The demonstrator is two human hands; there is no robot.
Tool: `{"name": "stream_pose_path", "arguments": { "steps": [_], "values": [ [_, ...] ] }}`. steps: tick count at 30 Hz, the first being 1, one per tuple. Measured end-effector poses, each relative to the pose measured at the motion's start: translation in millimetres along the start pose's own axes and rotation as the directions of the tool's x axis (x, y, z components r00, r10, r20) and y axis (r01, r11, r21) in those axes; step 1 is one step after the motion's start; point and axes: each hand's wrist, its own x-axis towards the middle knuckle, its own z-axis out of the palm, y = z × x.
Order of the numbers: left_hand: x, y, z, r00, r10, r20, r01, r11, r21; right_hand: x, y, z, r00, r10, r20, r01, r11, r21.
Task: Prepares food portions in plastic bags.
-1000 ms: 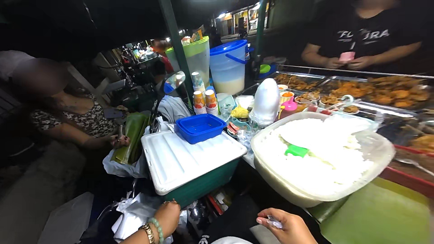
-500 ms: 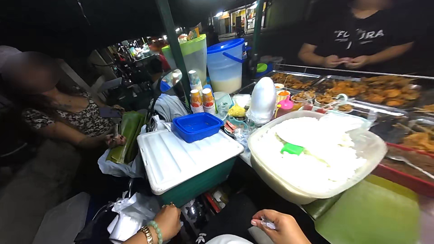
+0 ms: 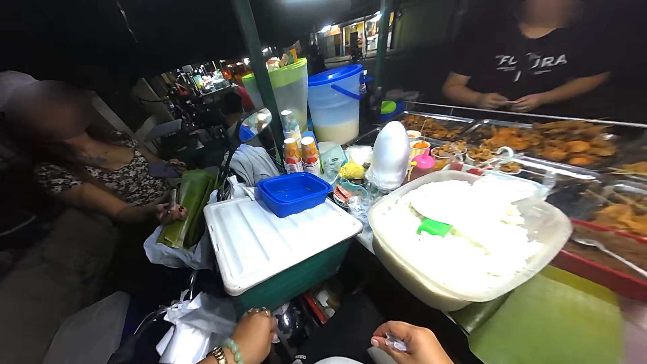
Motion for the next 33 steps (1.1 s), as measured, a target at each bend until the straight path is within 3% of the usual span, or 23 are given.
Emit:
{"name": "stream_pose_path", "arguments": {
  "steps": [2,3,5,6,8,11,13,16,19,21,23,24,25,26,27,28,29,31,33],
  "values": [
    [-4.2,0.7,0.8,0.976,0.100,-0.192,-0.103,0.995,-0.007,0.5,-0.3,1.4,1.000,-0.009,0.003,0.009,1.000,-0.004],
    [-6.3,0.7,1.7,0.918,0.183,-0.351,-0.198,0.980,-0.008,1.4,-1.2,2.4,1.000,-0.014,0.009,0.014,1.000,0.002],
    [-5.8,11.4,-0.4,0.693,0.357,-0.627,-0.414,0.908,0.060,5.5,-6.7,4.0,0.999,-0.023,0.030,0.022,1.000,0.021],
    [-3.0,24.4,-3.5,0.579,0.435,-0.690,-0.508,0.854,0.113,8.3,-10.7,4.7,0.999,-0.022,0.048,0.020,0.999,0.033],
    [3.7,59.8,-13.1,0.428,0.567,-0.704,-0.683,0.713,0.160,12.5,-17.7,7.1,0.997,-0.049,0.065,0.045,0.997,0.056],
    [15.0,109.8,-30.5,0.363,0.627,-0.689,-0.863,0.505,0.005,14.5,-27.3,8.1,0.982,-0.184,-0.050,0.186,0.981,0.048],
    [19.4,127.9,-37.3,0.394,0.588,-0.706,-0.888,0.442,-0.127,12.1,-29.4,3.0,0.965,-0.203,-0.169,0.212,0.977,0.038],
    [23.7,123.5,-40.9,0.557,0.618,-0.554,-0.815,0.536,-0.221,4.5,-25.1,-14.1,0.955,-0.044,-0.293,0.077,0.992,0.102],
    [37.4,92.6,-33.4,0.681,0.562,-0.470,-0.693,0.702,-0.164,-2.9,-13.9,-27.4,0.937,0.077,-0.340,-0.019,0.985,0.170],
    [41.8,63.6,-44.3,0.816,0.446,-0.368,-0.547,0.801,-0.243,-5.2,-5.2,-33.2,0.941,0.098,-0.324,-0.042,0.984,0.175],
    [41.0,31.4,-54.4,0.882,0.351,-0.316,-0.464,0.765,-0.446,-5.7,0.1,-36.7,0.948,0.125,-0.294,-0.081,0.984,0.157],
    [38.3,18.2,-52.5,0.883,0.296,-0.364,-0.467,0.632,-0.618,-5.5,1.4,-38.1,0.950,0.137,-0.280,-0.101,0.985,0.137],
    [33.8,12.3,-47.9,0.876,0.212,-0.434,-0.483,0.371,-0.793,-4.9,1.6,-39.1,0.949,0.151,-0.277,-0.122,0.985,0.119],
    [29.9,12.2,-44.0,0.863,0.145,-0.484,-0.493,0.037,-0.869,-3.6,1.0,-40.0,0.945,0.169,-0.281,-0.144,0.984,0.107],
    [28.8,14.2,-41.4,0.848,0.135,-0.513,-0.484,-0.201,-0.852,-2.3,0.0,-41.0,0.938,0.190,-0.291,-0.167,0.981,0.103],
    [30.2,15.9,-39.4,0.833,0.185,-0.522,-0.467,-0.271,-0.841,-1.5,-0.8,-41.7,0.929,0.210,-0.304,-0.187,0.977,0.104],
    [32.5,19.3,-37.4,0.831,0.235,-0.505,-0.451,-0.249,-0.857,-0.7,-1.0,-41.7,0.920,0.227,-0.318,-0.202,0.973,0.110],
    [33.3,33.7,-38.1,0.872,0.271,-0.406,-0.402,-0.074,-0.913,-0.1,0.5,-37.7,0.903,0.252,-0.348,-0.219,0.967,0.132],
    [31.6,54.0,-45.3,0.928,0.140,-0.345,-0.366,0.160,-0.917,-0.2,4.1,-31.2,0.890,0.256,-0.377,-0.207,0.964,0.167]
  ]
}}
